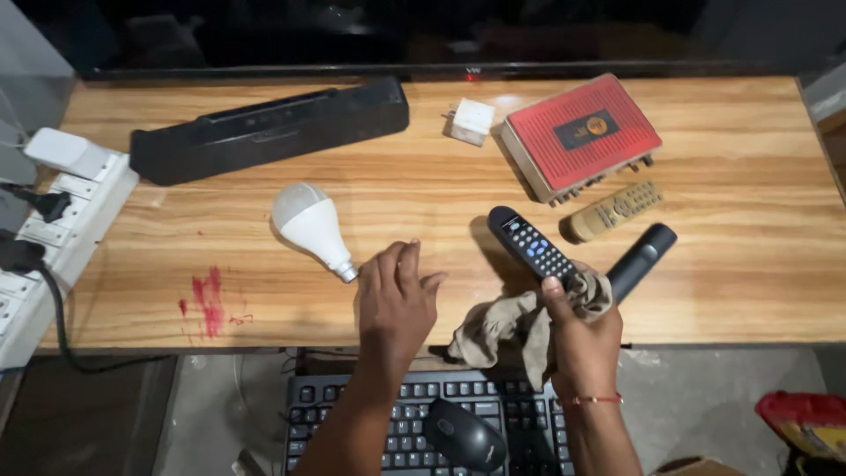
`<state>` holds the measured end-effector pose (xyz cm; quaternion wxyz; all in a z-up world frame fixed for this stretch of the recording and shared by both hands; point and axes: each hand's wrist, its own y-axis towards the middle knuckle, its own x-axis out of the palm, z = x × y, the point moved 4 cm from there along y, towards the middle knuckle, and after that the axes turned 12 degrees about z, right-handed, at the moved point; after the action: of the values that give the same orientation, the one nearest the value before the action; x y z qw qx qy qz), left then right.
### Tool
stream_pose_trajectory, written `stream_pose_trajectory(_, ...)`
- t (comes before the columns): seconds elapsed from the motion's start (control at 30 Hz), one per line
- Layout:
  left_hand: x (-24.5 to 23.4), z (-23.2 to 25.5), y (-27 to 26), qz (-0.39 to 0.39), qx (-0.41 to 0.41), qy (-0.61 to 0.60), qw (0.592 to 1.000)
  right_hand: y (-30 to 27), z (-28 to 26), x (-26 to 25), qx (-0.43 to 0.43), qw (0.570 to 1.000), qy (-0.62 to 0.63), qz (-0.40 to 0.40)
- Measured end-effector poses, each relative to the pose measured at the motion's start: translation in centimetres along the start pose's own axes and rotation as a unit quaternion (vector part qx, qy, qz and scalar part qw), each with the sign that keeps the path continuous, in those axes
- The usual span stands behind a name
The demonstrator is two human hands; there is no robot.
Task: The person cleans a remote control with a cloth, uses a multimeter to test electronic components on a circuit board, and then cleans the motor and housing of a disassembled floor fan using a cloth.
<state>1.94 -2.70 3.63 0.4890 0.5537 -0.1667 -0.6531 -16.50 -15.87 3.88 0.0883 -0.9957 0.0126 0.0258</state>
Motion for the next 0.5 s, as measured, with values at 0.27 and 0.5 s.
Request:
stream_pose_trajectory(0.27, -0.2, 0.3, 0.2, 0.015, -0.001, 0.018, 1.000, 1.4, 2.1, -2.1, -0.140, 0.977, -0.129, 0.092)
stream_pose_trajectory(0.5, -0.2, 0.3, 0.1, 0.010, -0.007, 0.009, 1.000, -0.7, -1.3, -1.2, -0.129, 0.900, -0.412, 0.065)
